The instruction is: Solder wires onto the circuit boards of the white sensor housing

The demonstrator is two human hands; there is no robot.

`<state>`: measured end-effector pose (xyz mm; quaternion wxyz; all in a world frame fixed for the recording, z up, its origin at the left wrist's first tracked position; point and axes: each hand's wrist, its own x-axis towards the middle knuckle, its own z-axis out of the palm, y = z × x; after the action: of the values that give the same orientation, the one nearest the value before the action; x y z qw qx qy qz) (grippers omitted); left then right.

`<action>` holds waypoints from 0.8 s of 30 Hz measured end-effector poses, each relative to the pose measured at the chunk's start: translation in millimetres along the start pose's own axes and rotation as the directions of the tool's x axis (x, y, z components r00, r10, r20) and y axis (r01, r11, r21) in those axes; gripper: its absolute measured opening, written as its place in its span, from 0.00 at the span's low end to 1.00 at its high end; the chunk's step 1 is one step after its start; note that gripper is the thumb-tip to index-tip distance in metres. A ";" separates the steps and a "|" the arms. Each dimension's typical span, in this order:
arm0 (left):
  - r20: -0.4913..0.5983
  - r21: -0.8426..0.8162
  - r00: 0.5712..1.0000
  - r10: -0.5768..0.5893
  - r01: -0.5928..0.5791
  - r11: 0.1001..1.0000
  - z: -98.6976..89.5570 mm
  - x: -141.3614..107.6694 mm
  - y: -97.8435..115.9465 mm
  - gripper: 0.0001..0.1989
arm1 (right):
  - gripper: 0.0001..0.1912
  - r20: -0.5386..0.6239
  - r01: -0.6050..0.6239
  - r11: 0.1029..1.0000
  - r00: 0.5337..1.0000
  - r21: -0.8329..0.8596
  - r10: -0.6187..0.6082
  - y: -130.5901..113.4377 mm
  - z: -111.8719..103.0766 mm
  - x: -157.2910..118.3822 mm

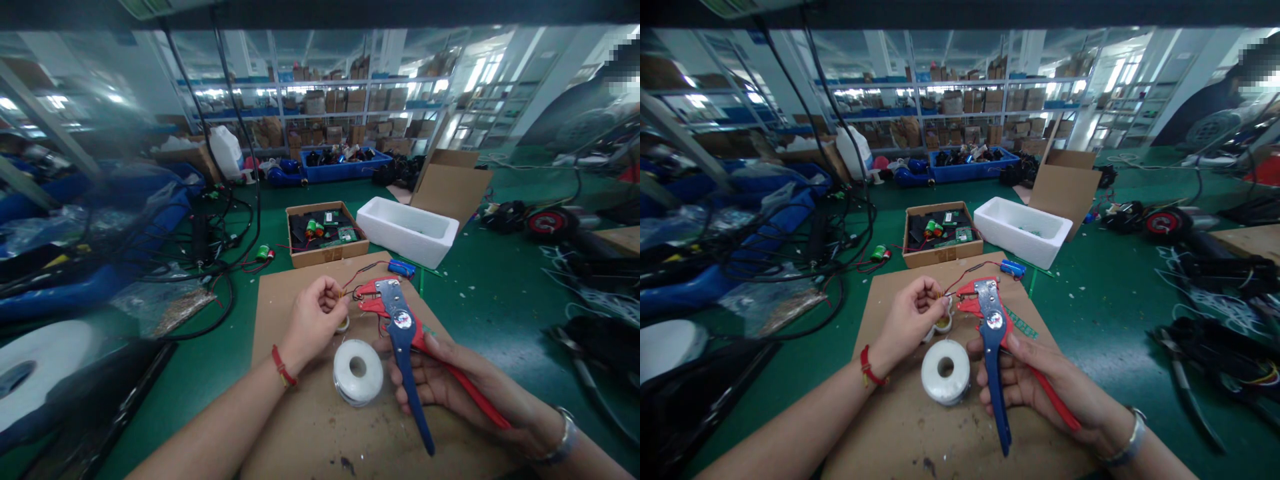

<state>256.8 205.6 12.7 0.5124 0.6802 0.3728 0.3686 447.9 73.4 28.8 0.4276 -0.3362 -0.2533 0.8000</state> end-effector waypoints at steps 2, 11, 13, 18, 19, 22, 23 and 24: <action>-0.002 -0.011 1.000 -0.007 0.007 1.000 -0.6 0.4 1.3 0.08 | 0.25 -0.004 0.002 1.000 1.000 -0.005 -0.002 0.4 0.7 0.2; 0.021 -0.109 0.998 -0.061 0.063 0.992 -0.1 2.4 1.1 0.11 | 0.26 0.005 -0.007 1.000 1.000 0.008 0.007 0.2 0.4 0.9; 0.024 -0.126 0.997 -0.079 0.081 0.989 0.1 3.4 0.1 0.12 | 0.26 0.011 0.000 1.000 1.000 0.011 0.000 -0.2 0.2 0.9; 0.027 -0.115 0.996 -0.082 0.085 0.990 -0.5 3.1 1.1 0.11 | 0.25 0.012 0.005 1.000 1.000 0.017 -0.006 -0.1 0.3 0.9; 0.027 -0.111 0.997 -0.079 0.081 0.990 -0.7 2.6 1.6 0.11 | 0.25 0.011 0.005 1.000 1.000 0.018 -0.005 -0.1 0.2 0.8; 0.030 -0.106 0.997 -0.072 0.074 0.992 -1.3 1.7 2.5 0.11 | 0.25 0.001 0.006 1.000 1.000 0.027 -0.006 0.3 0.0 0.4; 0.031 -0.105 0.997 -0.070 0.072 0.992 -1.4 1.7 2.7 0.11 | 0.25 0.000 0.003 1.000 1.000 0.029 -0.003 0.4 -0.1 0.1; 0.030 -0.105 0.997 -0.068 0.071 0.992 -1.5 1.9 2.8 0.11 | 0.25 -0.004 0.001 1.000 1.000 0.030 -0.001 0.6 -0.2 -0.1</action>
<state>256.7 207.3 15.9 0.5652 0.6436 0.3691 0.3608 447.8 73.0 28.3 0.4333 -0.3311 -0.2406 0.8030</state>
